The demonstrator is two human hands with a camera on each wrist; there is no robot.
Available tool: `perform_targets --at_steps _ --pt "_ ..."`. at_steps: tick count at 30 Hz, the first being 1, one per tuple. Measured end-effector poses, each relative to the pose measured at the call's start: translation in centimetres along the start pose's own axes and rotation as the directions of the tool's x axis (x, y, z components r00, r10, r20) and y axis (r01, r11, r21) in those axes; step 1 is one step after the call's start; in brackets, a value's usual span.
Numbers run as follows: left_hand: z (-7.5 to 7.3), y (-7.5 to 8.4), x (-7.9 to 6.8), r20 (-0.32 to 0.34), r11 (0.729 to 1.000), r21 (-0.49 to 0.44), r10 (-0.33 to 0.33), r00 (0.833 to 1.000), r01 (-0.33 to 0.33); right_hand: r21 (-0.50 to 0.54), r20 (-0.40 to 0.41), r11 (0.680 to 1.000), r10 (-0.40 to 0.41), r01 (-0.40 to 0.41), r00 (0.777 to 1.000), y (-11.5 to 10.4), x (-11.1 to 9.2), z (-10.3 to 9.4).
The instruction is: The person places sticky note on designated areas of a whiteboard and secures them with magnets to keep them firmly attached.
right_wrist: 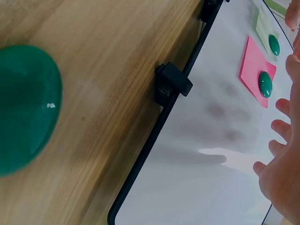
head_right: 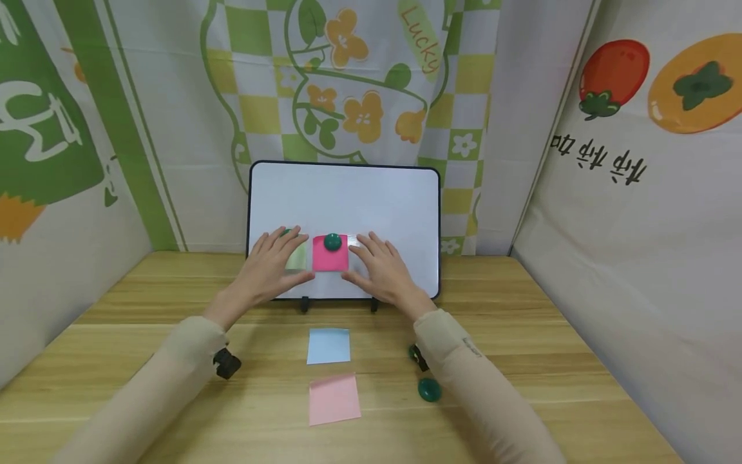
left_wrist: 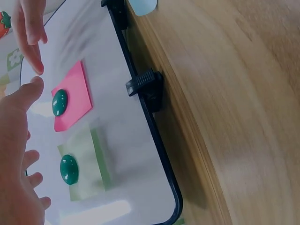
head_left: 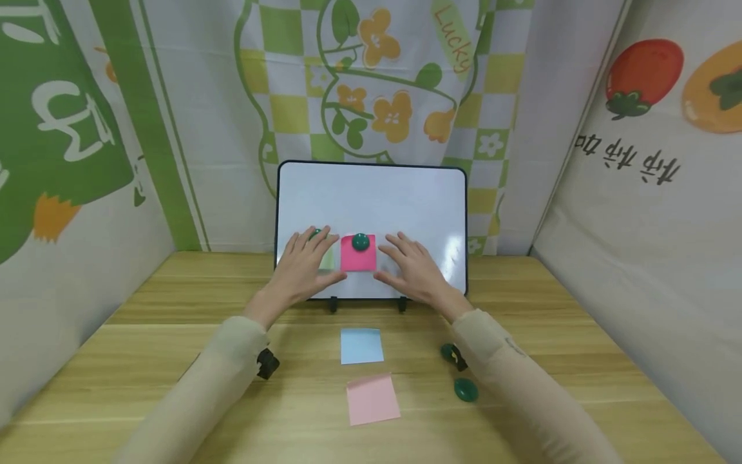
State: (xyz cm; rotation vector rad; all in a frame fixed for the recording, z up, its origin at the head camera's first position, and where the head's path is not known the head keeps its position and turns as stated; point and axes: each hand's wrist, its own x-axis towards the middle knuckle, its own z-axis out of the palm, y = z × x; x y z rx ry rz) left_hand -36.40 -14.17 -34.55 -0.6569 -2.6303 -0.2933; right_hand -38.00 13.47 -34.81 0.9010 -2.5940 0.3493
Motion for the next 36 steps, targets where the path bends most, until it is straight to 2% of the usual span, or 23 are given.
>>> perform_targets --at_steps 7,17,22,25,32,36 --pt "-0.2 0.2 -0.6 0.008 0.999 -0.03 0.034 0.999 -0.033 0.02 0.017 0.999 -0.031 0.03 0.999 0.4 -1.1 -0.5" --pt "0.4 0.2 -2.2 0.027 0.994 -0.059 0.093 0.995 -0.092 0.048 0.053 0.999 -0.017 0.015 0.998 1.2 -2.8 -0.5" --pt "0.6 0.3 -2.7 -0.007 0.988 -0.081 0.133 0.991 -0.133 0.045 0.049 0.998 -0.039 0.037 0.998 1.4 -3.5 -0.7" --pt "0.6 0.4 -2.9 -0.022 0.985 -0.078 0.153 0.988 -0.154 0.046 0.042 0.997 -0.057 0.055 0.997 1.5 -4.0 -0.8" --pt "0.8 0.7 -3.5 0.007 0.98 -0.075 0.184 0.983 -0.183 0.022 0.069 0.999 -0.041 0.04 0.997 2.2 -5.3 -1.0" --pt "1.1 0.8 -3.8 0.002 0.978 -0.069 0.198 0.98 -0.198 0.016 0.082 0.999 -0.045 0.044 0.996 2.4 -5.7 -1.1"
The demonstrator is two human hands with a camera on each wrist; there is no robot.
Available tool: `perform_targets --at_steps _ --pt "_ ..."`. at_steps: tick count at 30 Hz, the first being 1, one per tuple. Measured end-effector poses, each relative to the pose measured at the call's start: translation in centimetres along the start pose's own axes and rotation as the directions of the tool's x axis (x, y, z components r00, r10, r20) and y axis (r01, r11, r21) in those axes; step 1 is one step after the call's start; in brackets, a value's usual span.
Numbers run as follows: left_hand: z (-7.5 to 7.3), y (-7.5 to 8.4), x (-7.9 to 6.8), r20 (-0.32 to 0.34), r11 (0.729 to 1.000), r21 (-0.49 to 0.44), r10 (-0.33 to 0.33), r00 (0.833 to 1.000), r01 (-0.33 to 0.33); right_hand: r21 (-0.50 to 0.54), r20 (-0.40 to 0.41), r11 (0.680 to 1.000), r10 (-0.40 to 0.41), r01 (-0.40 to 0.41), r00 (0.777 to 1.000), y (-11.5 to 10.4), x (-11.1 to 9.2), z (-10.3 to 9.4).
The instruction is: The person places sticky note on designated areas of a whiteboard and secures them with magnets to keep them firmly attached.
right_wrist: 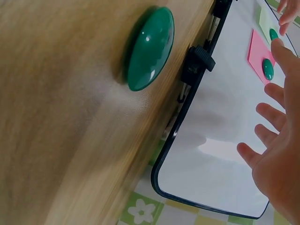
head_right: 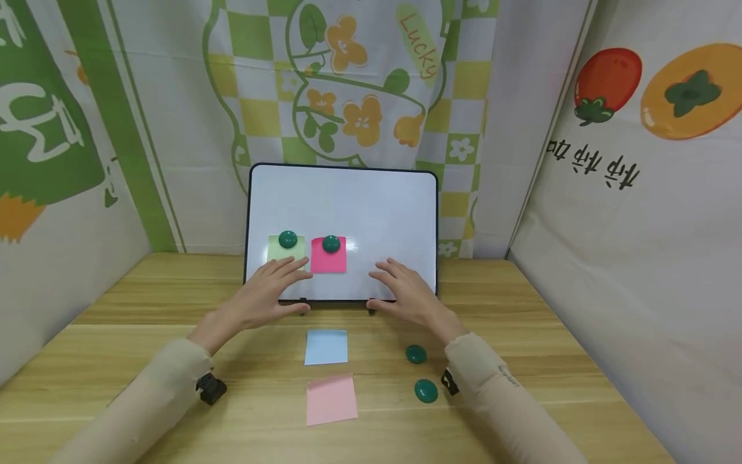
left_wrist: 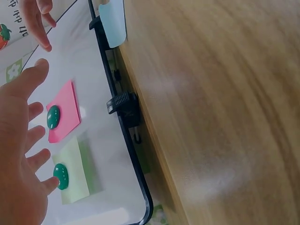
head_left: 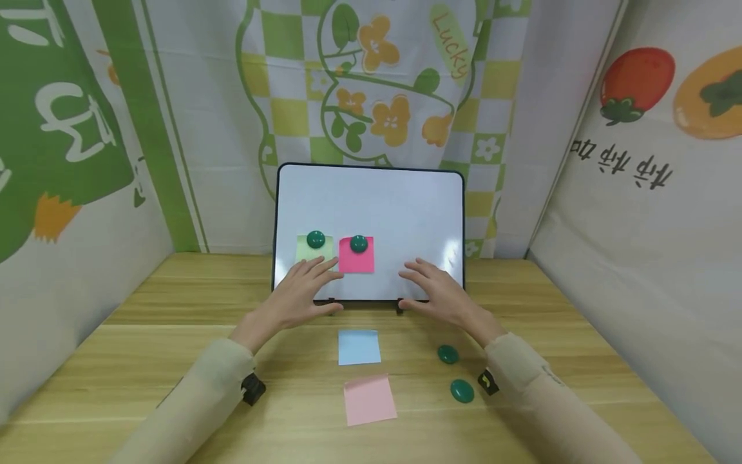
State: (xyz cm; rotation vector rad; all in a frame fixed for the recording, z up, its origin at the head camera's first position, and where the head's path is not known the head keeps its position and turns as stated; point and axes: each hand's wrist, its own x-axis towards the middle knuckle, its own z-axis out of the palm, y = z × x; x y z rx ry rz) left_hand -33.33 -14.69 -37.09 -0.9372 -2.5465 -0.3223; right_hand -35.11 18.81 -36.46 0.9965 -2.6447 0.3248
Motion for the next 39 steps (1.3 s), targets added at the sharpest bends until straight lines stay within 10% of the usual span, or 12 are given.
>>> perform_targets --at_steps 39 --pt "0.6 0.9 -1.8 0.117 0.997 -0.077 0.011 0.993 -0.002 0.067 0.15 0.998 -0.012 0.002 0.989 1.5 -5.2 -0.1"
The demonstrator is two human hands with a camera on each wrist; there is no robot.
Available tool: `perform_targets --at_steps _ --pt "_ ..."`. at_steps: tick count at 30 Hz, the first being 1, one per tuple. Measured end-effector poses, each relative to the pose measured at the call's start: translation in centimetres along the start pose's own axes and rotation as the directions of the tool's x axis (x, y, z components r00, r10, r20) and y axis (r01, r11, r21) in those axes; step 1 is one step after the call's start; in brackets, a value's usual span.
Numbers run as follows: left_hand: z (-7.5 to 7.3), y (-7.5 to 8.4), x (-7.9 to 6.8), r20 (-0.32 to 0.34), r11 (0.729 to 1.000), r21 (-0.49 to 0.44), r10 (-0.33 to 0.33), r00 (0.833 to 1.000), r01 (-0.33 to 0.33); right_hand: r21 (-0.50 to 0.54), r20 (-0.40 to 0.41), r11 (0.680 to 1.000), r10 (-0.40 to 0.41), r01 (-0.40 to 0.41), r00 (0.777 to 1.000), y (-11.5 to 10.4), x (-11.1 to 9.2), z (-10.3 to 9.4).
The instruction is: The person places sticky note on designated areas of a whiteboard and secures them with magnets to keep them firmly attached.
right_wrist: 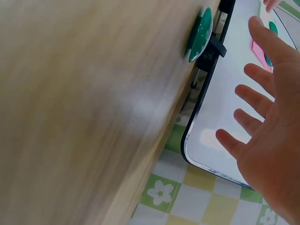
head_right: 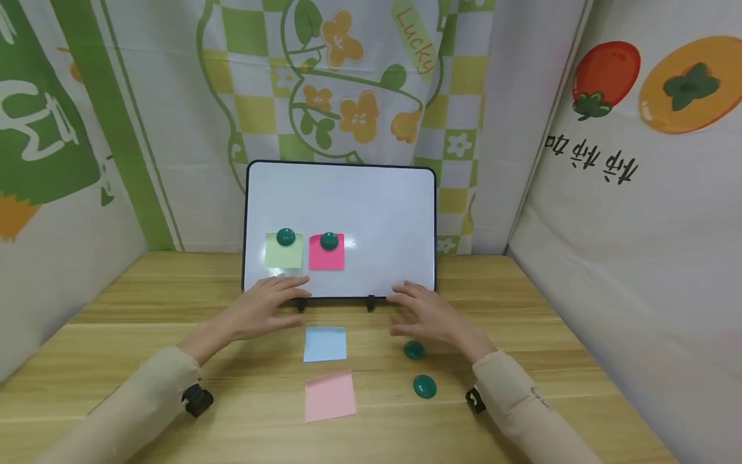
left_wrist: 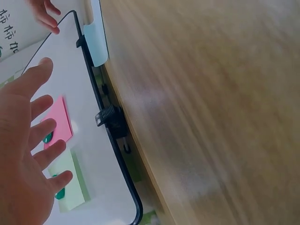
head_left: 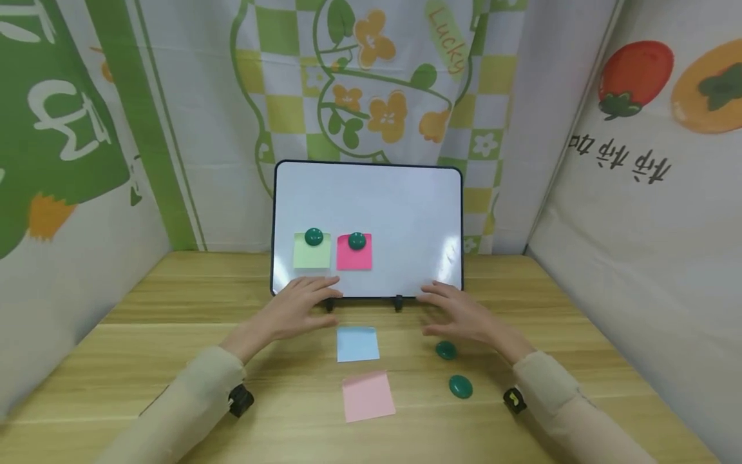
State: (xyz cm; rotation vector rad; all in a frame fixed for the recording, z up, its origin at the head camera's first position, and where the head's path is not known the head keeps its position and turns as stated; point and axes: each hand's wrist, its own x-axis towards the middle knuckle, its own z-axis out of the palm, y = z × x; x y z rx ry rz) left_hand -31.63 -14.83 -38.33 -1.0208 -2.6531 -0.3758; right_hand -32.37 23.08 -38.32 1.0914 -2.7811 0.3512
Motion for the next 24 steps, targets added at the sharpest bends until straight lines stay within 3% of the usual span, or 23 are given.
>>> perform_targets --at_steps 5,11,17,24 --pt "0.1 0.6 0.3 0.08 1.0 0.012 0.009 0.997 -0.01 0.053 0.066 0.998 0.025 -0.029 0.997 0.0 -0.7 -0.4" --pt "0.8 0.9 0.5 0.14 1.0 0.007 0.014 0.99 -0.015 0.09 0.074 0.996 -0.025 0.018 0.997 0.4 -1.3 -0.4" --pt "1.0 1.1 0.5 0.193 1.0 0.002 0.014 0.981 -0.015 0.184 0.17 0.981 0.031 -0.062 0.985 0.6 -2.1 -0.6" --pt "1.2 1.5 0.6 0.272 0.999 0.028 0.016 0.962 -0.024 0.181 0.237 0.981 0.027 -0.071 0.971 1.1 -2.9 -0.6"
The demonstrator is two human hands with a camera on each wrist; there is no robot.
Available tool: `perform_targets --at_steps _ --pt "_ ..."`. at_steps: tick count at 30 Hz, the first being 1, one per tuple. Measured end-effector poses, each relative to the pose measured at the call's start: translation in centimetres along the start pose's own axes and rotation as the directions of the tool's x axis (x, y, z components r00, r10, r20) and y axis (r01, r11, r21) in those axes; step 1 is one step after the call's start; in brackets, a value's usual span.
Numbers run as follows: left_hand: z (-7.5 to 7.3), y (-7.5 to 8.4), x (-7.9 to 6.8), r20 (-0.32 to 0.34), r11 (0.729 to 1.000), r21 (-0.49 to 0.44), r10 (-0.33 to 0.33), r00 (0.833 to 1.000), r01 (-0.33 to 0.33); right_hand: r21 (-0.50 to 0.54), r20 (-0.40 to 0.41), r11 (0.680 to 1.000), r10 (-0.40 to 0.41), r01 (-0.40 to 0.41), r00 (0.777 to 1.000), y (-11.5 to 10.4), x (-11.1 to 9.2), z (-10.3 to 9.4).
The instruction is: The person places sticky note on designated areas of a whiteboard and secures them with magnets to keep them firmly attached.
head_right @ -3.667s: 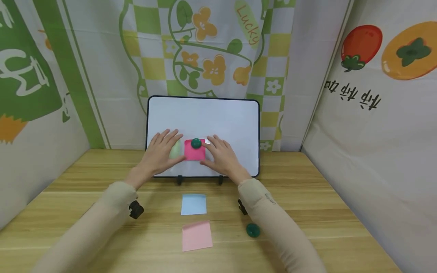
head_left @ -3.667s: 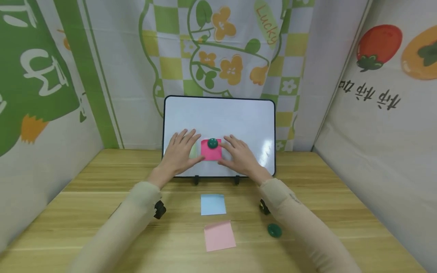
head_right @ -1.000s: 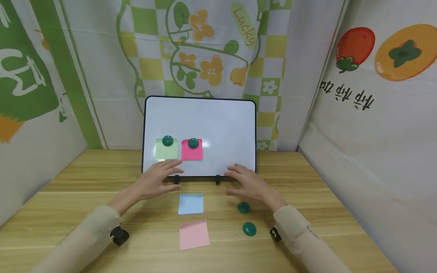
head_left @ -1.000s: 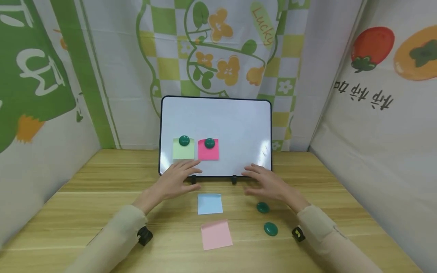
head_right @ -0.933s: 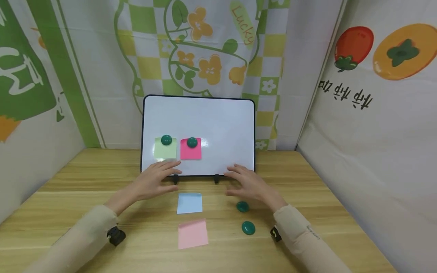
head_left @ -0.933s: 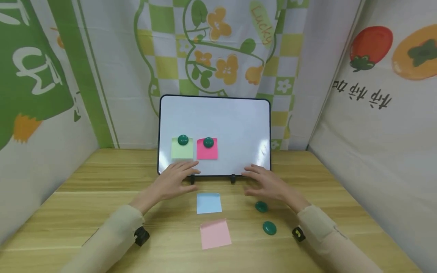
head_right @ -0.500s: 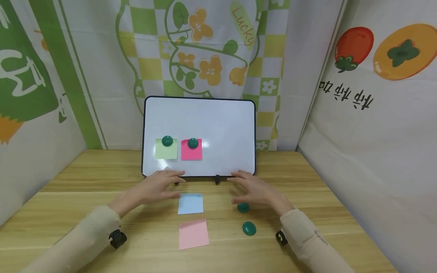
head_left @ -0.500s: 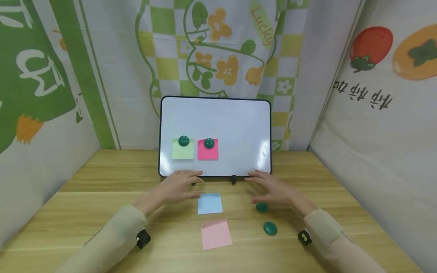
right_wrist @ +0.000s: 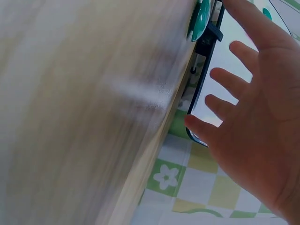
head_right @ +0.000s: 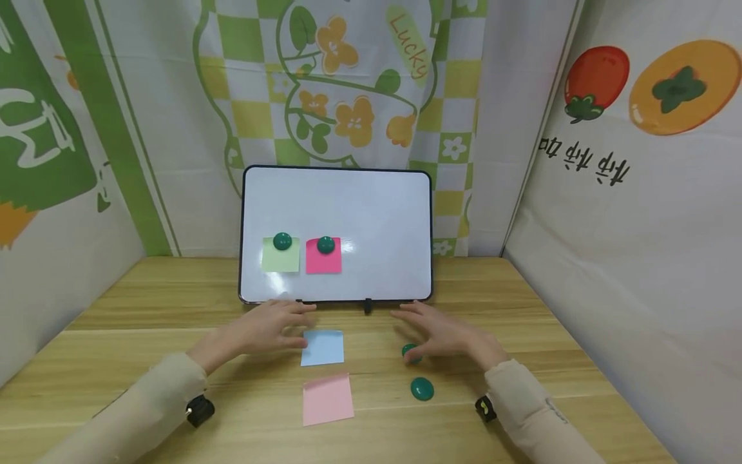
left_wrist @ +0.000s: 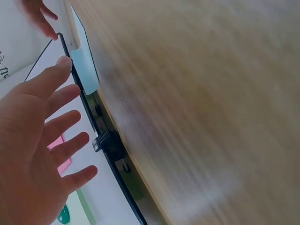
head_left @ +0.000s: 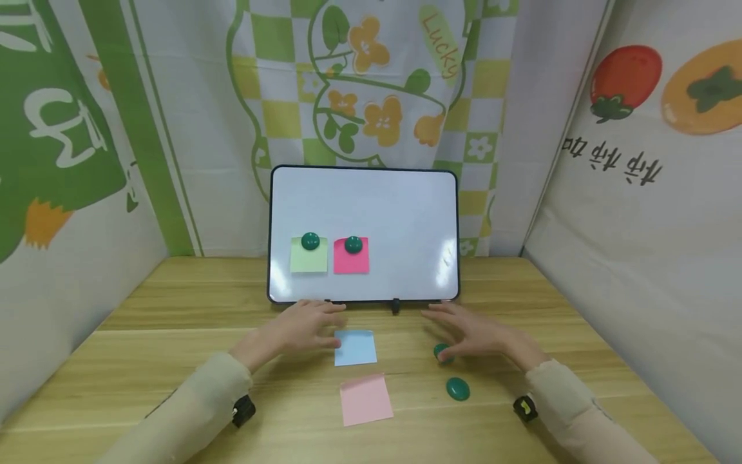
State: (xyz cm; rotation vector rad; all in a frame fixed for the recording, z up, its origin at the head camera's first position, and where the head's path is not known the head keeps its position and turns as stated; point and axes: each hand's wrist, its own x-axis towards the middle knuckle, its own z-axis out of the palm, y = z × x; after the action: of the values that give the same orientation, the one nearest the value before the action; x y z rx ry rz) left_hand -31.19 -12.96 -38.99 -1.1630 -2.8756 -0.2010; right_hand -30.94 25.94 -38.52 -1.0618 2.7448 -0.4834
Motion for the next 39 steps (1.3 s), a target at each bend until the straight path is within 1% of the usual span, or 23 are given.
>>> perform_targets --at_steps 3,7,16,25,34,39 --pt "-0.1 0.3 0.0 0.012 1.0 -0.003 -0.007 1.0 0.007 0.039 0.035 0.999 0.013 -0.014 0.999 0.1 -0.3 0.0" --pt "-0.2 0.5 0.0 0.017 1.0 -0.001 -0.018 1.0 0.018 0.078 0.06 0.997 0.026 -0.03 0.998 0.2 -0.6 0.0" --pt "0.2 0.5 0.6 0.037 0.999 0.03 -0.035 0.999 0.034 0.096 0.085 0.994 0.043 -0.052 0.995 0.6 -0.9 0.1" --pt "0.7 0.8 1.5 -0.011 0.998 0.065 -0.005 1.0 0.006 0.118 0.125 0.989 0.068 -0.083 0.99 1.1 -1.0 0.3" --pt "0.5 1.4 1.4 -0.054 0.995 0.102 -0.004 0.999 0.009 0.118 0.141 0.99 0.057 -0.074 0.988 1.3 -0.9 0.3" --pt "0.5 1.4 1.4 -0.067 0.993 0.118 -0.021 0.998 0.029 0.125 0.14 0.99 0.043 -0.061 0.989 1.3 -1.0 0.2"
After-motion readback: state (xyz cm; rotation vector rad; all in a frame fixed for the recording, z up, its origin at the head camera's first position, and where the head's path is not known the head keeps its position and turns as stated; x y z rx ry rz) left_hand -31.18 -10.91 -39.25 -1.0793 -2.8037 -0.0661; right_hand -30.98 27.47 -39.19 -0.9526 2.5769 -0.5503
